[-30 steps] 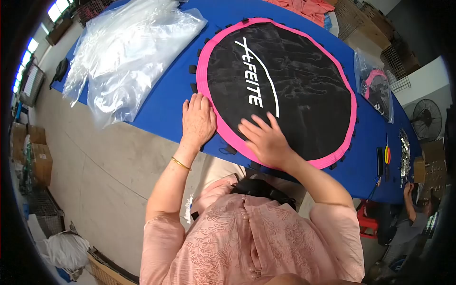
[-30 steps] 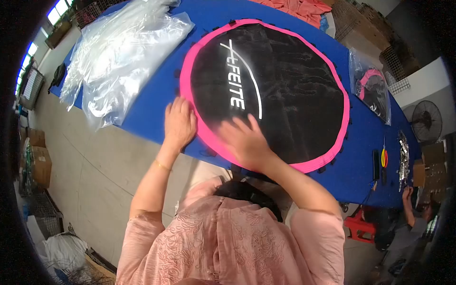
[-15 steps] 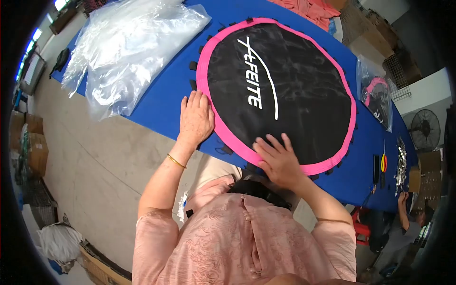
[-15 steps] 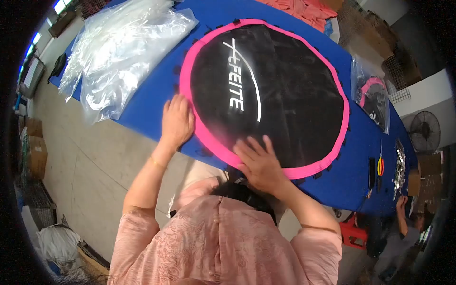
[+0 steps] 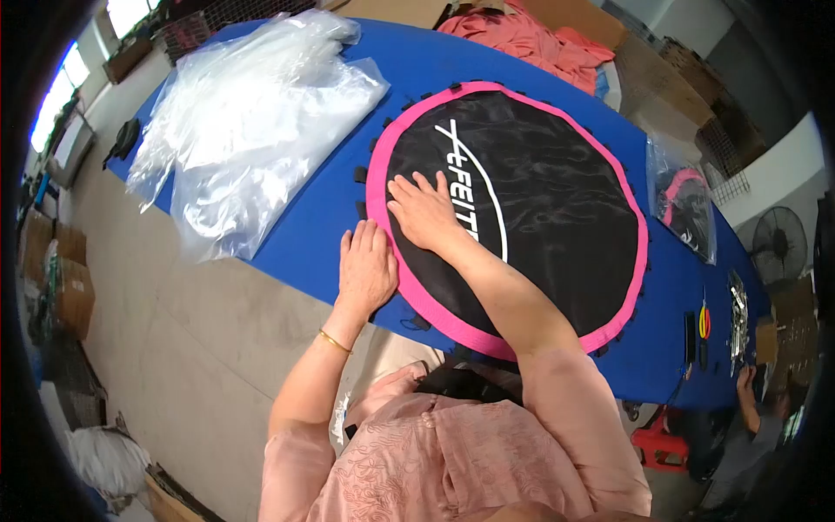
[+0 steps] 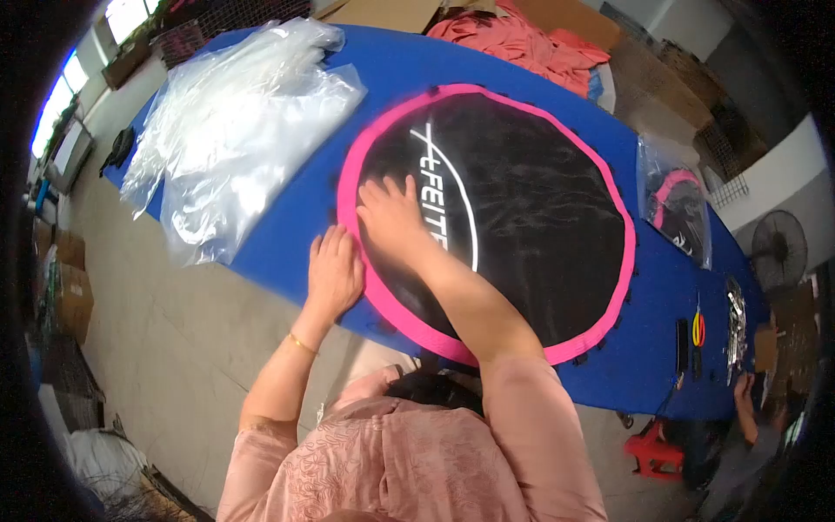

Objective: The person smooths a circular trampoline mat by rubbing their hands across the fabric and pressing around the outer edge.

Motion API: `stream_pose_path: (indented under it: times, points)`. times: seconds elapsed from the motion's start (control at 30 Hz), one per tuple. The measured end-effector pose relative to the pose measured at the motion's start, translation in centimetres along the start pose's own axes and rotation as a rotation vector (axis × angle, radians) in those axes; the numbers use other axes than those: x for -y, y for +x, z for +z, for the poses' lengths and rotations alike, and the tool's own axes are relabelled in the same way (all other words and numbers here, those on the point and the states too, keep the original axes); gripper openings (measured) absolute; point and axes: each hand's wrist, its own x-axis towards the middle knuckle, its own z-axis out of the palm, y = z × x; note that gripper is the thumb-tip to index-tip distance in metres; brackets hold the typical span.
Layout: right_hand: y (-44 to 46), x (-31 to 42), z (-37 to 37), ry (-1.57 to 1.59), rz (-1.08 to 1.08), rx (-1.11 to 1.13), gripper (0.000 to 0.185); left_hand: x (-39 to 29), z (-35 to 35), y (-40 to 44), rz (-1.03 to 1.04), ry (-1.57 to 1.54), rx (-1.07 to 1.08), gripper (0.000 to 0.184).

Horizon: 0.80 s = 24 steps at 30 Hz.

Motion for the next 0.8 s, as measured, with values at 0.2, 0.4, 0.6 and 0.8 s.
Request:
stream_pose_path:
  times: [0.2, 0.4, 0.6, 0.8]
  points:
    - [-0.7, -4.8, -1.1, -0.160, 0.170, 0.055, 0.041, -0.3, -0.3, 0.0, -0.008, -0.008, -0.013, 0.038]
    - [-9.2, -18.9, -4.3, -0.299, 0.592, 0.036, 0.036, -0.2, -0.3, 0.1, -0.022, 0.002, -0.003, 0.038]
    - [-23.2, -27.6, -7.7, -0.297, 0.981, 0.120, 0.053, 0.3, -0.1, 0.0, -0.015, 0.016, 0.025, 0.040]
    - [-27.9, -24.7, -8.2, -0.333, 0.910, 0.089, 0.052, 0.3, 0.0, 0.1, -0.013, 0.009, 0.042, 0.041]
